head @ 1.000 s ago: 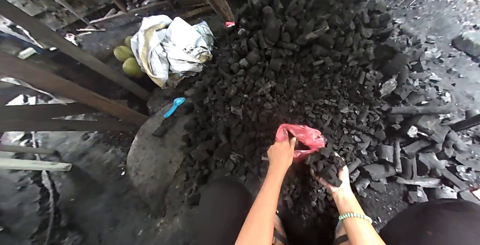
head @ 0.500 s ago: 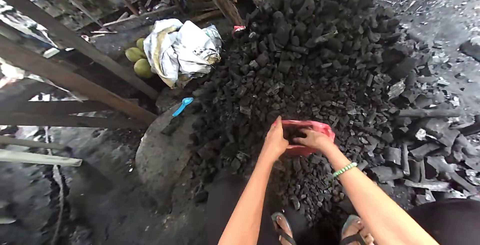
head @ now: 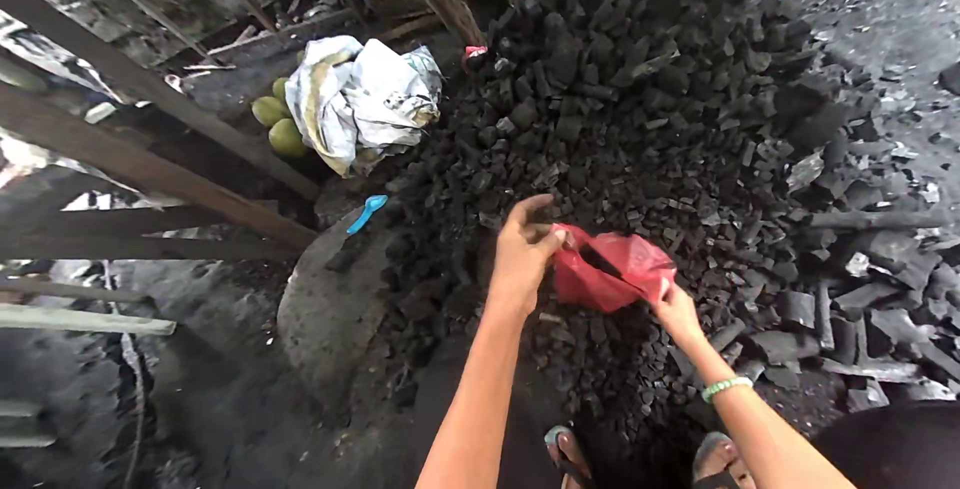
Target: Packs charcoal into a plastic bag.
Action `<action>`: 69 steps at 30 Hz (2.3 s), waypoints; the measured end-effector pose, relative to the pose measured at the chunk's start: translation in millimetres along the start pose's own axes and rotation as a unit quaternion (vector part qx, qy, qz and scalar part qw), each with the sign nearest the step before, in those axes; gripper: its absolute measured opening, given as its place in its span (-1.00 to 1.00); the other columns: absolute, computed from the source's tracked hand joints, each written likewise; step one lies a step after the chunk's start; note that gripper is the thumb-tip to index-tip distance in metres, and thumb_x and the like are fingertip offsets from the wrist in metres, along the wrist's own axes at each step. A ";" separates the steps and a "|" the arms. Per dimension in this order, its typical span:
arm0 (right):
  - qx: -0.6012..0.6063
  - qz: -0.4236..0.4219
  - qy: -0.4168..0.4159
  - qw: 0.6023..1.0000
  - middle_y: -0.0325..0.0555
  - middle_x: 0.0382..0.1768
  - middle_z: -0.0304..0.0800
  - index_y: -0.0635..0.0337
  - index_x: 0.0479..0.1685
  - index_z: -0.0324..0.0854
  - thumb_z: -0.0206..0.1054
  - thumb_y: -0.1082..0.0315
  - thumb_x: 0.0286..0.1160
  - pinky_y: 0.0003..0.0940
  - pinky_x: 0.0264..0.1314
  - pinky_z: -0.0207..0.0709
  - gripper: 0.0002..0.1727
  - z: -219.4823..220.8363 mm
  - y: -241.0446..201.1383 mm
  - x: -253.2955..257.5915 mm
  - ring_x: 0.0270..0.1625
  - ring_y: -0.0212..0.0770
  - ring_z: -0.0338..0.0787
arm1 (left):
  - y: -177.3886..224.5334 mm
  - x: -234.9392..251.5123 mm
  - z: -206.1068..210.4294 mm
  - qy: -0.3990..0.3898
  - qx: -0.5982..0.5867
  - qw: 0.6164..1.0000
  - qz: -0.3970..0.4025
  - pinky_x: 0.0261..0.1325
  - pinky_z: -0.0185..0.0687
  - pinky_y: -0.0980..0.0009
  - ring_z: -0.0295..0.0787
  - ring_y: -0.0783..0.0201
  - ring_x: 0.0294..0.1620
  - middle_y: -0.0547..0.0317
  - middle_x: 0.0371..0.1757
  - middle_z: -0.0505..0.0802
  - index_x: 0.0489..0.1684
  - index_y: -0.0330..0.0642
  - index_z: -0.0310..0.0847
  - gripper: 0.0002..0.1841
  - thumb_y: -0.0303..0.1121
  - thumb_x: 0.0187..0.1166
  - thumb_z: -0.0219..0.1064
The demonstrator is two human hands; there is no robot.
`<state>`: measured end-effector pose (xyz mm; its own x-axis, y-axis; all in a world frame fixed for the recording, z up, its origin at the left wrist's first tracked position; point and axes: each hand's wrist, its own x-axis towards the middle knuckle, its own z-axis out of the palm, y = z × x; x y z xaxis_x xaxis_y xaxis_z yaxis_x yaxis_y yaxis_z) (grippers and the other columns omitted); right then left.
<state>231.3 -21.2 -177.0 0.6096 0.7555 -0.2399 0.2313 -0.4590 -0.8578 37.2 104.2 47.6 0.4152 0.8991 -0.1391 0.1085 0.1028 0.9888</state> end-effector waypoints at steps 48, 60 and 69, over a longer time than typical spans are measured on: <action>0.194 0.040 -0.064 0.978 0.09 -0.02 0.86 0.33 0.21 0.64 0.28 0.32 0.71 -0.05 -0.05 0.79 -0.71 -49.0 -62.8 -40.7 -0.10 -0.05 0.89 | -19.9 -53.8 14.8 -0.121 -0.112 0.979 -0.122 -0.27 0.71 0.43 0.76 0.28 -0.30 -0.02 0.05 0.77 0.63 -0.03 0.26 -0.40 -0.62 0.54 0.15; -0.131 0.287 0.069 0.946 0.57 0.78 -0.06 -0.02 0.90 0.01 0.63 -0.21 0.24 0.55 0.41 0.38 0.20 -22.0 60.3 -17.4 0.65 0.71 0.22 | -37.4 -60.1 3.2 -0.035 -0.137 0.985 -0.103 -0.20 0.81 0.35 0.84 0.25 -0.24 0.03 0.05 0.80 0.58 -0.10 0.25 -0.34 -0.48 0.36 0.25; -0.197 0.176 -0.012 0.964 0.49 0.71 0.13 -0.06 0.76 0.33 0.64 0.30 0.26 0.45 0.33 0.51 -0.08 4.6 44.7 -38.7 0.56 0.60 0.39 | -40.8 -65.0 15.0 -0.030 -0.153 0.981 -0.119 -0.19 0.80 0.39 0.81 0.26 -0.24 0.02 0.07 0.77 0.53 -0.14 0.30 -0.41 -0.54 0.39 0.21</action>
<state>214.6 -68.8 -208.1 0.6858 0.5291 -0.4997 0.2860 -0.8273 -0.4836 19.3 35.2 15.5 0.4647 0.8085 -0.3611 -0.0638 0.4373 0.8971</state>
